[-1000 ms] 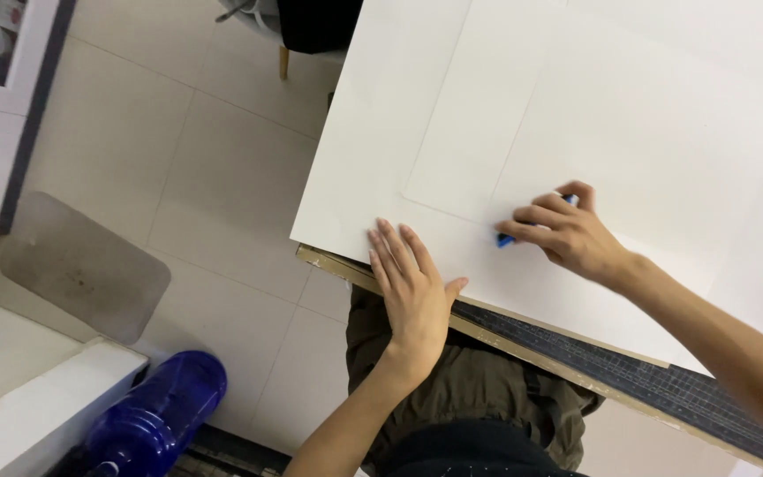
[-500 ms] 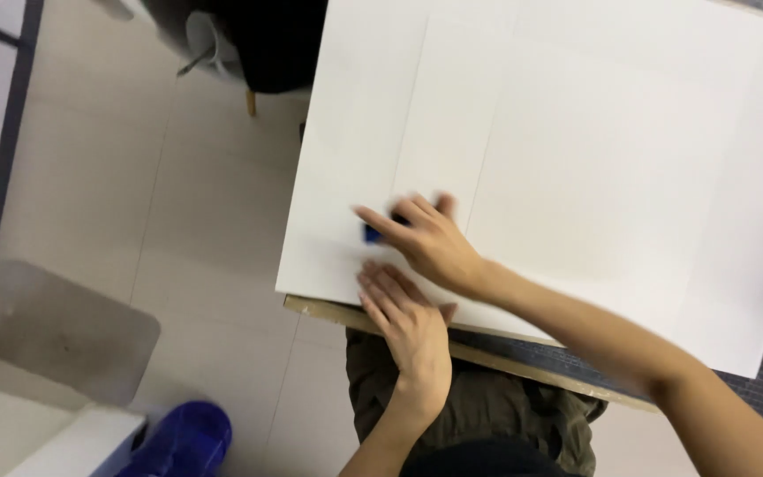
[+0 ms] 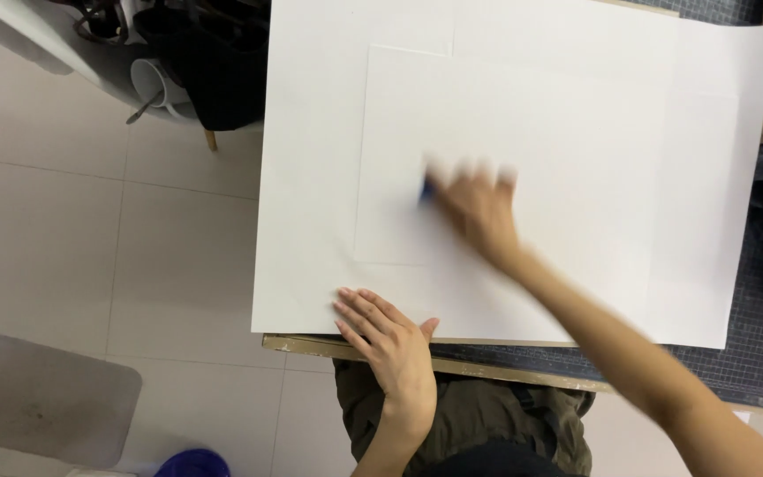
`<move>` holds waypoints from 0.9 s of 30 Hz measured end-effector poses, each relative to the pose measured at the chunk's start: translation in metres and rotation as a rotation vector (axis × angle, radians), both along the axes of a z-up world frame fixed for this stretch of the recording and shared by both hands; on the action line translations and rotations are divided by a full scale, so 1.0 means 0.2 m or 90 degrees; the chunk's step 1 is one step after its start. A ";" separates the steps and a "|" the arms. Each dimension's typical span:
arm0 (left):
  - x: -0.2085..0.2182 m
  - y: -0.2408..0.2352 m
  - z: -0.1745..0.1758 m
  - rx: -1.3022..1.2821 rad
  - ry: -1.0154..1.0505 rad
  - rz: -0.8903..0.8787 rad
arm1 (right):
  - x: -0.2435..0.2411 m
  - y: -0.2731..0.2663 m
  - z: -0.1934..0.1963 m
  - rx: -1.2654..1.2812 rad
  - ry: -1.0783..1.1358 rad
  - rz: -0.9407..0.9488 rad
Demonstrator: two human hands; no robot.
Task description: The person applies adhesive to a brown cardboard template using a roller, then folds and presses the flaps to form a box. They smooth the white exterior with a blue plastic tool and set the finished box aside.
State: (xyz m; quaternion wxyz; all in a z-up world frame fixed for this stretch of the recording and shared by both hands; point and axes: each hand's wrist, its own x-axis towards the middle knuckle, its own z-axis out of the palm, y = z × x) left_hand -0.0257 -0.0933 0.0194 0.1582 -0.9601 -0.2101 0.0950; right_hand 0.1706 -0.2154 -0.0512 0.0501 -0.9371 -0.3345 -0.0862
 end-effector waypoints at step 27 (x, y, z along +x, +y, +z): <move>-0.03 0.02 0.03 -0.037 -0.014 0.003 | 0.56 0.64 0.16 0.346 0.164 -0.063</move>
